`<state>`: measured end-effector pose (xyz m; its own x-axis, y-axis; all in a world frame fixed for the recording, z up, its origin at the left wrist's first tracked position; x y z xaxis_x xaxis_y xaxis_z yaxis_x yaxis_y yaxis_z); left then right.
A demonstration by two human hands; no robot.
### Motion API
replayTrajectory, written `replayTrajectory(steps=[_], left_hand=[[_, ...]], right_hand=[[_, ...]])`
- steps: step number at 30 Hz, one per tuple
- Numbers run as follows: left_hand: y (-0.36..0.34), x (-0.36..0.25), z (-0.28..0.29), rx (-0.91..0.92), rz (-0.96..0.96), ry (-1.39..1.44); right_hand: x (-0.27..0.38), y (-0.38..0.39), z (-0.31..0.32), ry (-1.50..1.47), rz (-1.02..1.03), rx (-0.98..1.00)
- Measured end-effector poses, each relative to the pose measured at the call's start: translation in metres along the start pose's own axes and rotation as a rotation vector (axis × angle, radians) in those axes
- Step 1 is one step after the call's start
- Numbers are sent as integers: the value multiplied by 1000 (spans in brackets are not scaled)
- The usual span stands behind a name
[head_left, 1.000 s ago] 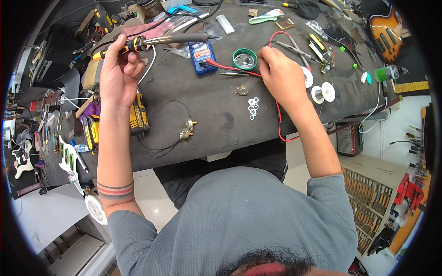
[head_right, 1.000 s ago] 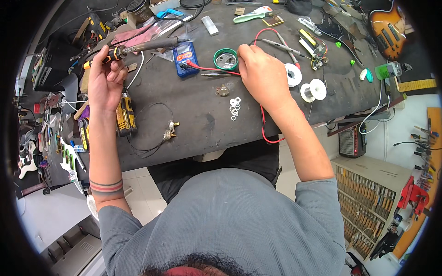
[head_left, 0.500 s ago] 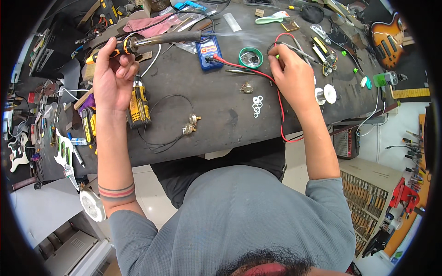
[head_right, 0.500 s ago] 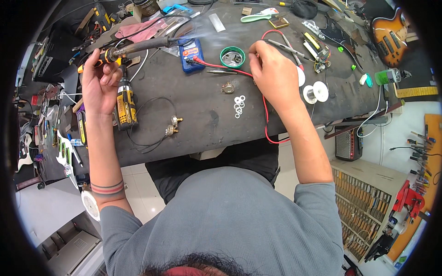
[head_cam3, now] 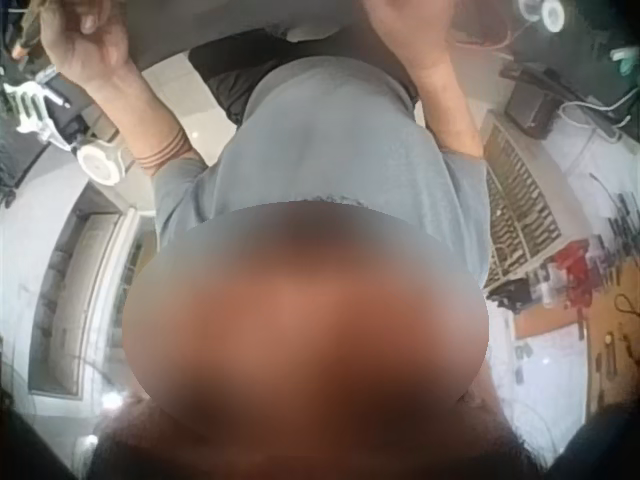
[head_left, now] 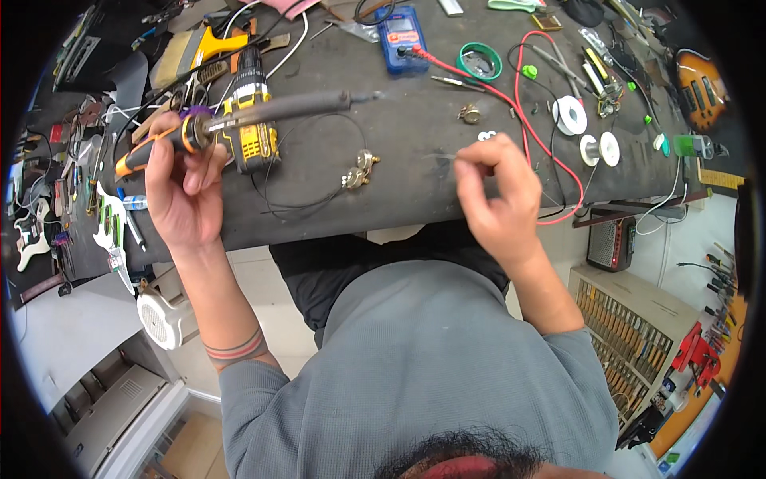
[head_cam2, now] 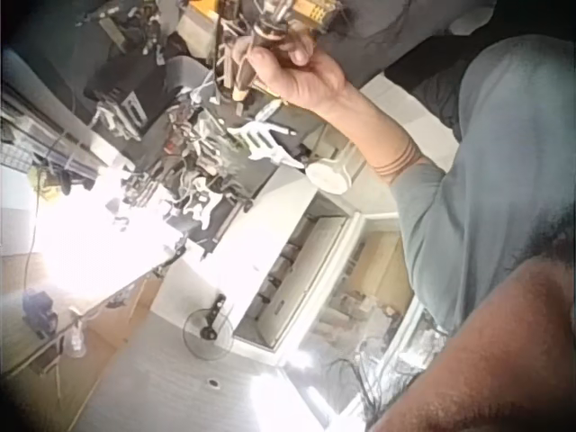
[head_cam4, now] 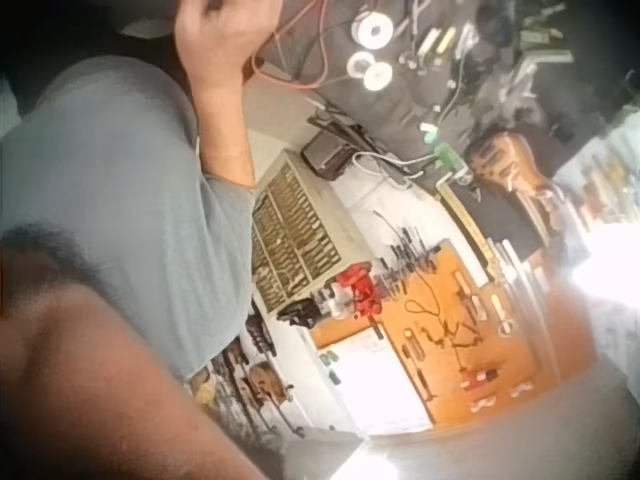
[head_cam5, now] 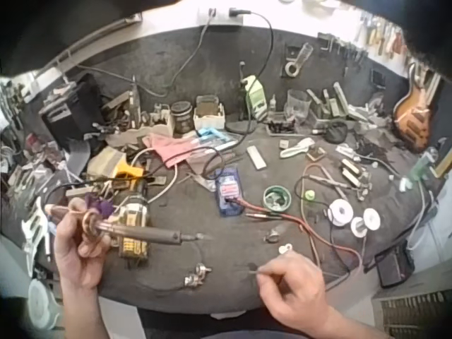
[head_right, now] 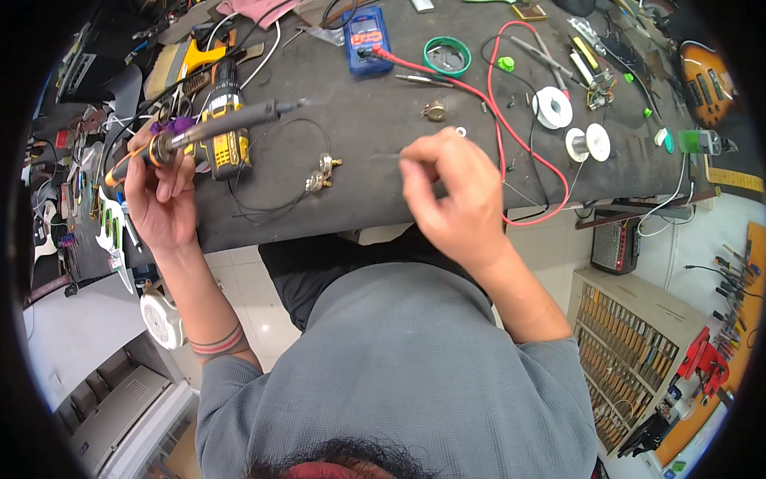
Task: The person unspools solder wire, solders wires onto guitar potentiometers using a soldering iron, and trims the wire on the potentiometer with scissors.
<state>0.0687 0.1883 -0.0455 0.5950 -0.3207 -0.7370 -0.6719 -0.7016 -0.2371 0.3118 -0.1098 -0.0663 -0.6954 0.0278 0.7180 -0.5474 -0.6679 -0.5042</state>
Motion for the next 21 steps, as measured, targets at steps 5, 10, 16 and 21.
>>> replayTrajectory(steps=[5,10,16,21], left_hand=[[46,-3,10,-82,-101,-145],[84,7,24,-245,-365,-349],[117,30,35,-421,-550,-476],[121,41,40,-381,-647,-485]], right_hand=[[6,27,-38,-9,140,31],[7,44,-68,-21,163,48],[9,46,-86,38,223,9],[4,46,-96,81,297,-28]])
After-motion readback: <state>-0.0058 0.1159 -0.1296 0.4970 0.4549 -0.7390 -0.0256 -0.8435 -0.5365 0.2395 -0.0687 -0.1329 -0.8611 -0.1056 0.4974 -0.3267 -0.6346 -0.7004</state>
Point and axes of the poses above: each hand's wrist, its own y-axis away from the middle knuckle, its own z-axis out of the back of the hand, x = y × z, the point moved 2 cm from there along -y, towards the middle knuckle, and after that the axes turned 3 degrees about -z, right-handed, at the moved point
